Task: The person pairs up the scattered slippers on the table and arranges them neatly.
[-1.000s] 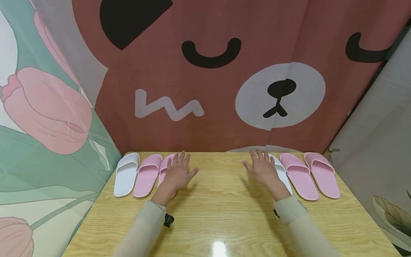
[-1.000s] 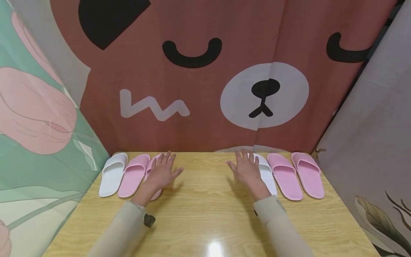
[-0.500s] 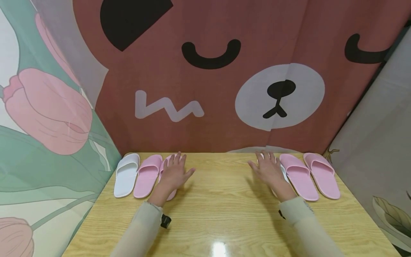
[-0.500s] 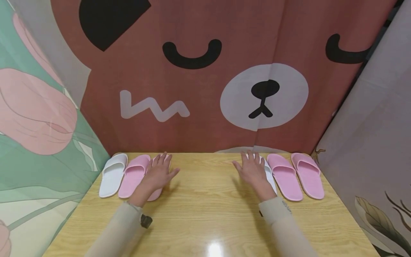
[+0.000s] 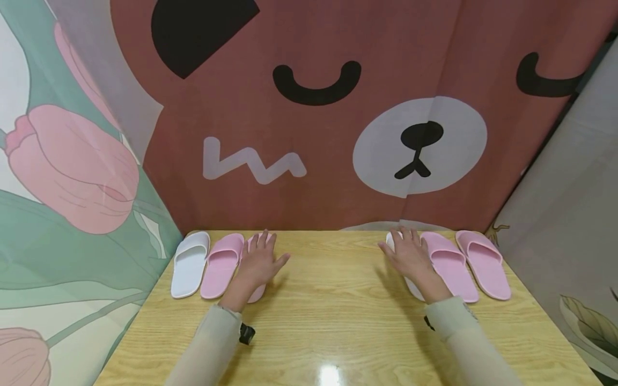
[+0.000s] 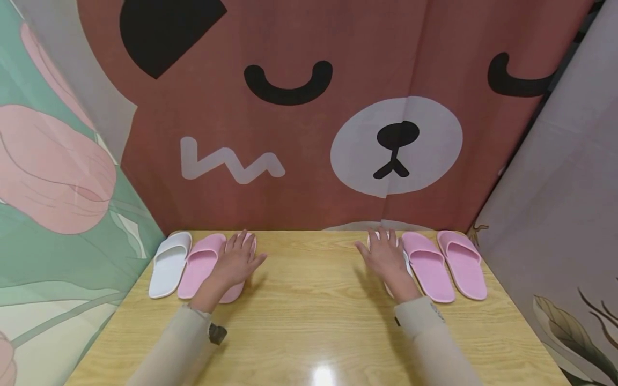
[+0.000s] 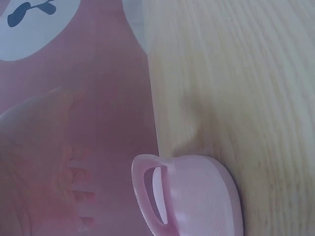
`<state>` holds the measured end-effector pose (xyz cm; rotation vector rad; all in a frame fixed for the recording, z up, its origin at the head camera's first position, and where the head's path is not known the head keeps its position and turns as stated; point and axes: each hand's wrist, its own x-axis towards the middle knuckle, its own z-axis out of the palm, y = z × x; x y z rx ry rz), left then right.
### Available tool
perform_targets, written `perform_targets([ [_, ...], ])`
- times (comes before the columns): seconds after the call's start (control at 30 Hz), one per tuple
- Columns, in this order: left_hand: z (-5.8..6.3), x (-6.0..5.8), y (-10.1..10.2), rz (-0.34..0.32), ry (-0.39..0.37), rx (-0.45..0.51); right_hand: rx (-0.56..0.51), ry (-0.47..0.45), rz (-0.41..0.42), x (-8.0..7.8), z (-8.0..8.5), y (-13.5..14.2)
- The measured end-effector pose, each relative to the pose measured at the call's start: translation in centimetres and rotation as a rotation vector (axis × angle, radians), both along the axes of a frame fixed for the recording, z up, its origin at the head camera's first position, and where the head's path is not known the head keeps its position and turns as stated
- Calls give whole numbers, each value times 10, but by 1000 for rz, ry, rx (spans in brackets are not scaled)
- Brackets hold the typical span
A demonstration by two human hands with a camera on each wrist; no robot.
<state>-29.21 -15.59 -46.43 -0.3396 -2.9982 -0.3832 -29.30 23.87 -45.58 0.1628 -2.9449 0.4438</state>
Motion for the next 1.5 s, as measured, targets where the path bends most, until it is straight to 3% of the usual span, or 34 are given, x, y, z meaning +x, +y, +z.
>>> perform_targets([
  [1.07,-2,-1,-13,33,25,24,-69,-31,-41,0,2,25],
  [1.5,-4,-2,-17,43,-18,67,-65,-20,-44,-1,1,31],
])
